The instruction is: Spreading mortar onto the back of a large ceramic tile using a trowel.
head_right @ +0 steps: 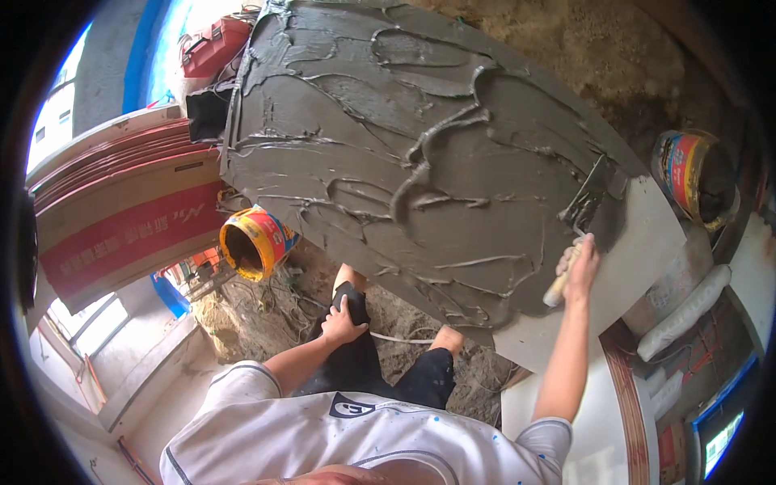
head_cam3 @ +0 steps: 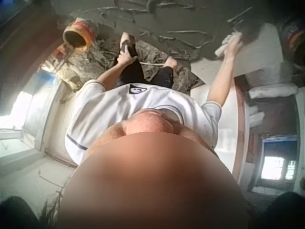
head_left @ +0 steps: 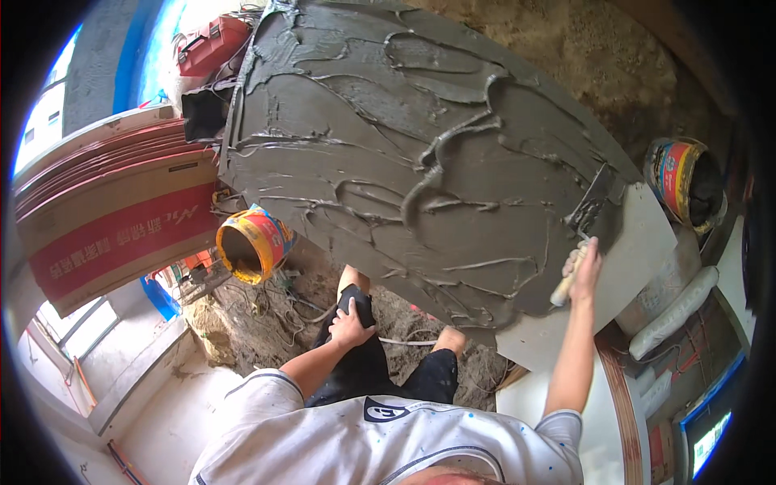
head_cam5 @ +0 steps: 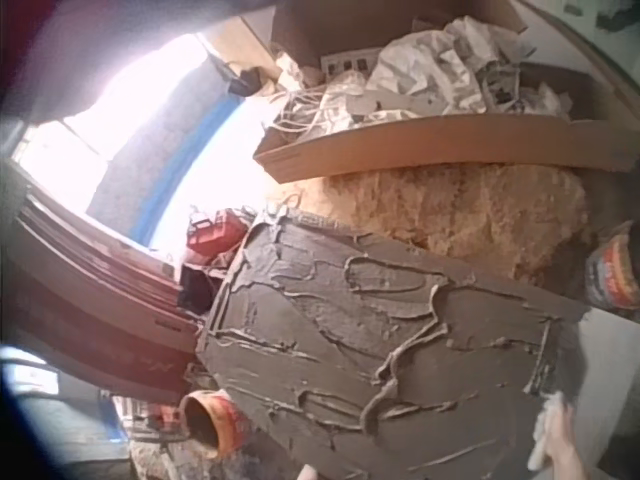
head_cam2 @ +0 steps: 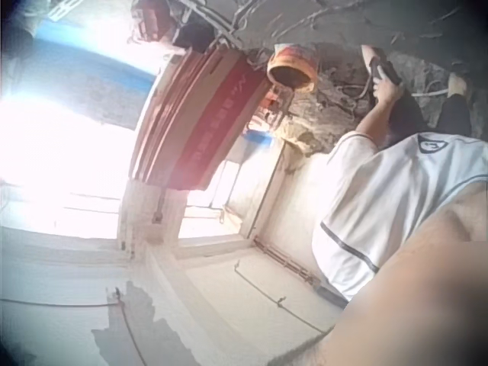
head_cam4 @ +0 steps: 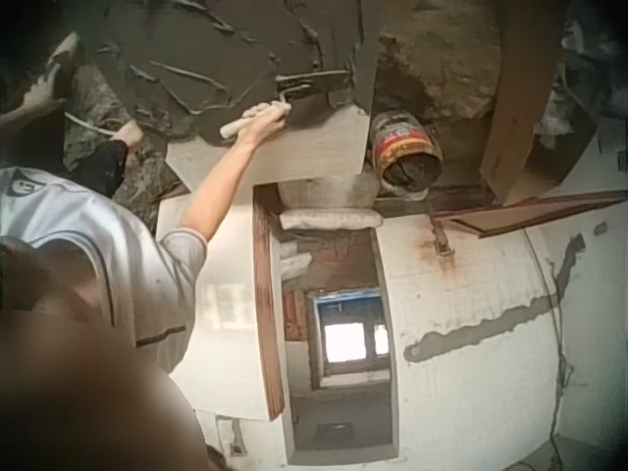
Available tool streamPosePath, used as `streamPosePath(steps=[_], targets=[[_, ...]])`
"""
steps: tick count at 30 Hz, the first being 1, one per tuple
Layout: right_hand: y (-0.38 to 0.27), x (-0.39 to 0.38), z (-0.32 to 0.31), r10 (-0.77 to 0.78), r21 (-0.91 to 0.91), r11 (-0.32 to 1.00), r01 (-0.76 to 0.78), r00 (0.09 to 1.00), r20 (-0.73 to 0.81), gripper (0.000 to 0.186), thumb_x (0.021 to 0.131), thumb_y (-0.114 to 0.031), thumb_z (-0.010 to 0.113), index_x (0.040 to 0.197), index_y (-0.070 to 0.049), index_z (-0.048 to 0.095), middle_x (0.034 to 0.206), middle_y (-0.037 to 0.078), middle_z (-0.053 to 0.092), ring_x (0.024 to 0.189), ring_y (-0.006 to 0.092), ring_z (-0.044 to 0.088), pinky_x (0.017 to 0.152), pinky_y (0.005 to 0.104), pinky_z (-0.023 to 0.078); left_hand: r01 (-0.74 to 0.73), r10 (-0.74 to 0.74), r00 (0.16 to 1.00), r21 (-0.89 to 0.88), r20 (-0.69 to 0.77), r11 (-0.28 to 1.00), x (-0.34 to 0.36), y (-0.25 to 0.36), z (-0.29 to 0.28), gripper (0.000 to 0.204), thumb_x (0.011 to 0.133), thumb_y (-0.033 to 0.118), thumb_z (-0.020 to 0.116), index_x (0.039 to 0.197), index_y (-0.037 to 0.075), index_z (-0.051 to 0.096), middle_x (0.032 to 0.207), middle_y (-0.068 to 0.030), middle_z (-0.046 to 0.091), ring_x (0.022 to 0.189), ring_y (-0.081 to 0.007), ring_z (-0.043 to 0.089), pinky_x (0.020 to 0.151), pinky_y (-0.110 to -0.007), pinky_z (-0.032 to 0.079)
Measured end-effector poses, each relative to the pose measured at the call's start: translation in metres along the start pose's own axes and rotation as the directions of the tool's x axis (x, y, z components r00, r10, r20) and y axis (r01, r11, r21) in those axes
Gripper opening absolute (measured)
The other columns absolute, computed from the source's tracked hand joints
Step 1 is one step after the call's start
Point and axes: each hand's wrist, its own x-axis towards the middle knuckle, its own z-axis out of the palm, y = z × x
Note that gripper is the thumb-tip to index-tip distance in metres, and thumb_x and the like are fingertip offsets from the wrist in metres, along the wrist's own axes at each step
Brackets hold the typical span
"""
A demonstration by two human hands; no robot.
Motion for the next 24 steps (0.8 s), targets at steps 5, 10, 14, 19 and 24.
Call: streamPosePath(steps=[5,10,14,19,24], targets=[[0.019,0.019,0.201,0.055,0.182,0.982,-0.052,0.998,-0.012,0.046,0.112,-0.059,0.056,0.107,-0.013,0.057,0.075,-0.002,0.052,0.054,0.0108,0.051,0.047,0.0299,0.044,-0.054,0.043,0.993,-0.104,-0.105,0.993,0.071,-0.065,-0.052,0.111,0.088,0.055,0.082,0.173,0.010,0.028,0.152,-0.0278,0.055,0.131,-0.0461,0.066,0.105,-0.055,0.058],[0.017,0.020,0.498,-0.059,0.052,0.997,0.048,0.970,0.235,0.040,0.112,-0.049,0.061,0.085,-0.019,0.056,0.060,-0.009,0.043,0.044,0.0063,0.043,0.040,0.0276,0.035,-0.212,0.177,0.965,-0.177,-0.192,0.961,0.107,-0.124,-0.091,0.091,0.092,0.051,0.077,0.164,0.005,0.045,0.150,-0.0243,0.059,0.129,-0.0451,0.066,0.103,-0.055,0.058],[0.043,-0.001,0.688,-0.227,-0.501,0.792,0.349,0.930,0.289,0.058,0.111,-0.046,0.055,0.092,0.006,0.070,0.081,0.024,0.076,0.080,0.0373,0.078,0.077,0.0518,0.061,-0.248,0.211,0.962,-0.227,-0.174,0.942,0.128,-0.143,-0.104,0.084,0.096,0.052,0.072,0.163,0.008,0.047,0.160,-0.0249,0.054,0.136,-0.0418,0.061,0.107,-0.055,0.055],[0.090,-0.083,0.628,-0.066,-0.890,0.174,0.422,0.907,0.417,0.050,0.110,-0.056,0.053,0.123,-0.010,0.066,0.107,0.027,0.078,0.106,0.0524,0.073,0.089,0.0627,0.057,-0.236,0.183,0.963,-0.292,-0.198,0.927,0.138,-0.170,-0.110,0.081,0.096,0.051,0.070,0.161,0.008,0.050,0.157,-0.0224,0.057,0.138,-0.0410,0.060,0.108,-0.055,0.054],[0.157,-0.088,0.375,-0.289,-0.623,0.776,0.094,0.931,-0.221,0.043,0.113,-0.052,0.054,0.103,-0.010,0.059,0.078,0.014,0.068,0.070,0.0352,0.070,0.062,0.0505,0.056,-0.238,0.189,0.966,-0.334,-0.174,0.912,0.148,-0.168,-0.116,0.079,0.096,0.051,0.071,0.159,0.008,0.053,0.156,-0.0224,0.057,0.139,-0.0407,0.059,0.108,-0.055,0.055]])
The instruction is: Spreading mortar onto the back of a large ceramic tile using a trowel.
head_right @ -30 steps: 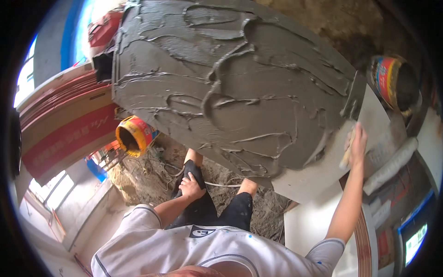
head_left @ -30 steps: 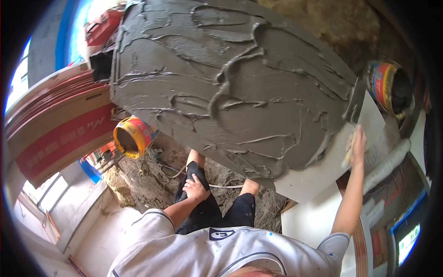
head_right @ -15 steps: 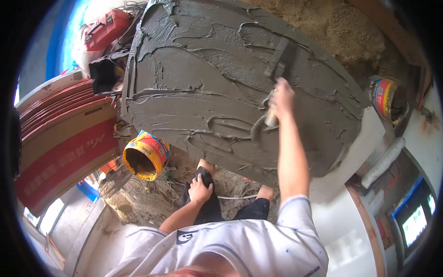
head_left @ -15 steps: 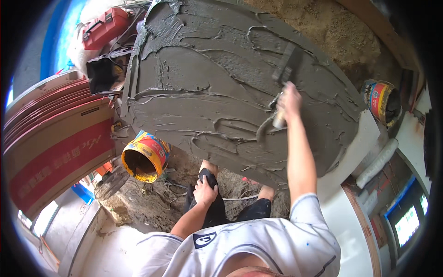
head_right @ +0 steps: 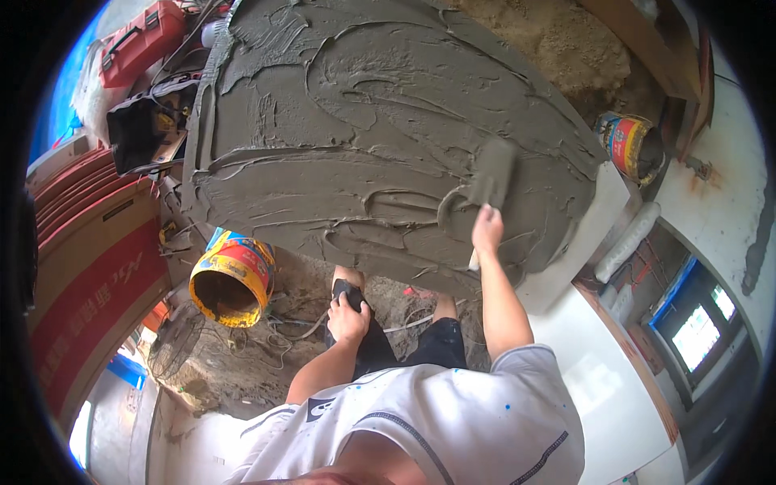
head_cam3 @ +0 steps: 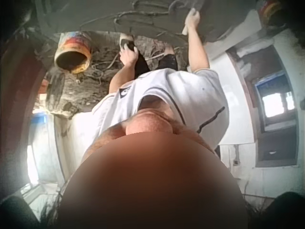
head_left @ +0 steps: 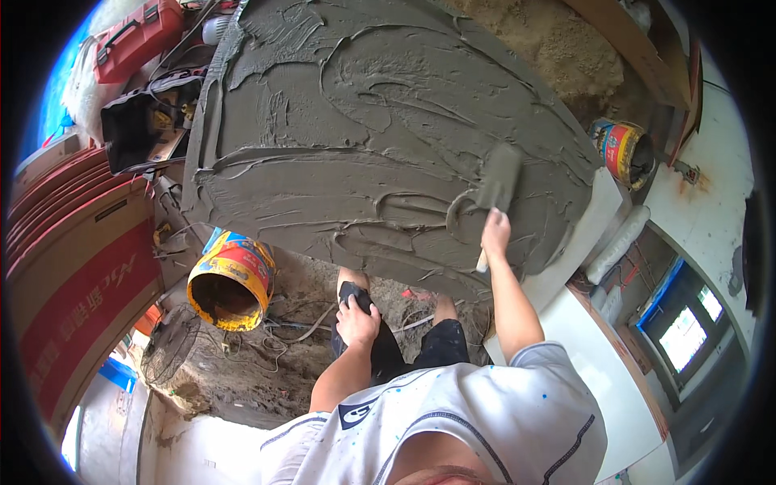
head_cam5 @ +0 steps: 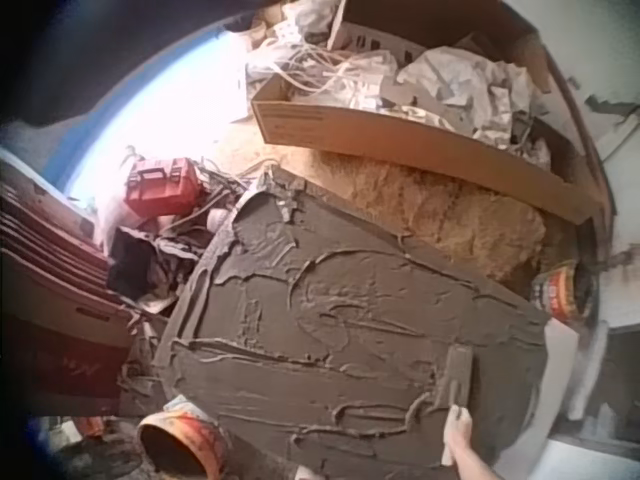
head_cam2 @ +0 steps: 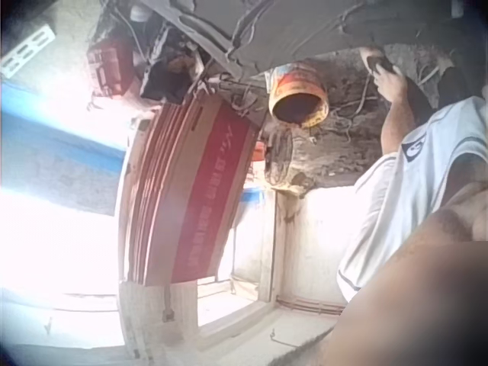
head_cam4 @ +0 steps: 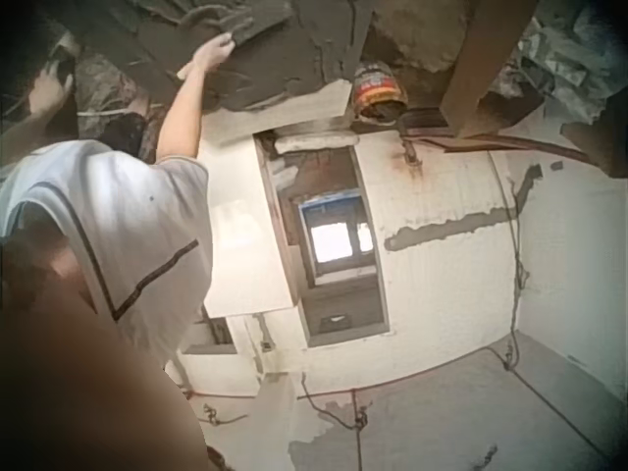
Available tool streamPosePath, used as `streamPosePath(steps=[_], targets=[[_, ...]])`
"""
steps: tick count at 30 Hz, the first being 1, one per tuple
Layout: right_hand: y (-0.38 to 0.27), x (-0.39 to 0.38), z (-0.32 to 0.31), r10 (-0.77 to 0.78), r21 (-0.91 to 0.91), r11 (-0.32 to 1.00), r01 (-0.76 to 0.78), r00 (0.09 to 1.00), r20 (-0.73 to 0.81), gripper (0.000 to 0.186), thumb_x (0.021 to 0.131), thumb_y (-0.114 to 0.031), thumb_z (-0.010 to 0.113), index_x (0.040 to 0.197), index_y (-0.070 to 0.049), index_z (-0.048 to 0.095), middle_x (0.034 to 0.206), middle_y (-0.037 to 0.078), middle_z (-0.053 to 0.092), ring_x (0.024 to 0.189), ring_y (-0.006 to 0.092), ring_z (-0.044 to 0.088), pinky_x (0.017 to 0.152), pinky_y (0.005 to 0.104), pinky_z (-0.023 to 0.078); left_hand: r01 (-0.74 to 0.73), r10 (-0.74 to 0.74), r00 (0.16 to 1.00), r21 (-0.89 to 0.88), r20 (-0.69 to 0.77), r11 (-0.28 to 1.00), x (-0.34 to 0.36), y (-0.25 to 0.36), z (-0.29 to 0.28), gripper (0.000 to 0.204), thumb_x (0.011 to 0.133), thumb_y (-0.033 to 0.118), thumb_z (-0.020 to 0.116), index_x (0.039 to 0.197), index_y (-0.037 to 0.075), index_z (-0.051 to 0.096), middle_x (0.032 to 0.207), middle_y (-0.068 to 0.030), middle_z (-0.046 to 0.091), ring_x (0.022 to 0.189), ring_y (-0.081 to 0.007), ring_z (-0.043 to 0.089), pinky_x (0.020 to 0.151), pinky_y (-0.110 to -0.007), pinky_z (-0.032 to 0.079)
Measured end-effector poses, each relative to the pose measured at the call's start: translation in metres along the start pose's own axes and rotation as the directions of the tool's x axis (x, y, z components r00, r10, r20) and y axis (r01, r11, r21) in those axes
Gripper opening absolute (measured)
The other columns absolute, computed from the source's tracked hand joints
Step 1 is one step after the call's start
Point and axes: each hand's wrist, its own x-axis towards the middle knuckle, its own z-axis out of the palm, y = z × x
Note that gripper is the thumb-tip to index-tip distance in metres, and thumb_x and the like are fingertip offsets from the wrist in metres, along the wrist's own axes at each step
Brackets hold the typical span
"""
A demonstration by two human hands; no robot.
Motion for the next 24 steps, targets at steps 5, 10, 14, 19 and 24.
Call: streamPosePath(steps=[5,10,14,19,24], targets=[[-0.041,-0.044,0.069,0.343,0.757,0.476,-0.448,0.887,0.310,0.048,0.113,-0.058,0.048,0.084,-0.020,0.043,0.065,-0.001,0.044,0.048,0.0157,0.044,0.047,0.0347,0.043,0.012,-0.012,1.000,-0.003,-0.024,1.000,0.007,-0.007,-0.003,0.077,0.095,0.051,0.071,0.156,0.007,0.054,0.154,-0.0237,0.058,0.137,-0.0424,0.060,0.107,-0.055,0.056],[-0.222,-0.081,0.223,-0.056,0.563,0.776,-0.283,0.858,0.510,0.046,0.117,-0.047,0.051,0.082,-0.017,0.048,0.057,-0.006,0.043,0.043,0.0088,0.045,0.038,0.0299,0.038,-0.007,0.007,1.000,-0.009,0.020,1.000,0.008,-0.015,-0.006,0.078,0.096,0.052,0.068,0.159,0.008,0.053,0.160,-0.0226,0.055,0.143,-0.0397,0.056,0.112,-0.054,0.052],[-0.301,-0.085,0.290,-0.409,-0.180,0.780,0.599,0.707,0.577,0.052,0.111,-0.053,0.053,0.107,-0.004,0.069,0.098,0.023,0.080,0.092,0.0465,0.078,0.084,0.0576,0.062,-0.017,0.018,0.999,-0.006,0.051,1.000,0.014,-0.013,-0.017,0.078,0.096,0.052,0.069,0.160,0.009,0.052,0.161,-0.0224,0.054,0.144,-0.0395,0.055,0.113,-0.054,0.051],[-0.283,-0.015,0.181,-0.374,-0.544,0.563,0.622,0.779,0.503,0.052,0.110,-0.058,0.053,0.117,-0.008,0.065,0.099,0.024,0.079,0.095,0.0480,0.078,0.082,0.0624,0.059,0.017,-0.015,0.998,-0.030,0.053,0.999,0.018,-0.022,-0.034,0.078,0.096,0.052,0.070,0.160,0.011,0.053,0.163,-0.0223,0.051,0.145,-0.0399,0.054,0.113,-0.054,0.051],[-0.259,0.124,0.079,-0.057,0.287,0.958,-0.012,0.971,0.232,0.043,0.114,-0.054,0.052,0.090,-0.018,0.050,0.061,-0.006,0.042,0.043,0.0086,0.042,0.039,0.0312,0.038,-0.005,0.008,0.997,-0.045,0.075,0.999,0.031,-0.015,-0.053,0.077,0.095,0.052,0.071,0.157,0.011,0.055,0.163,-0.0227,0.051,0.145,-0.0418,0.054,0.115,-0.055,0.049]])
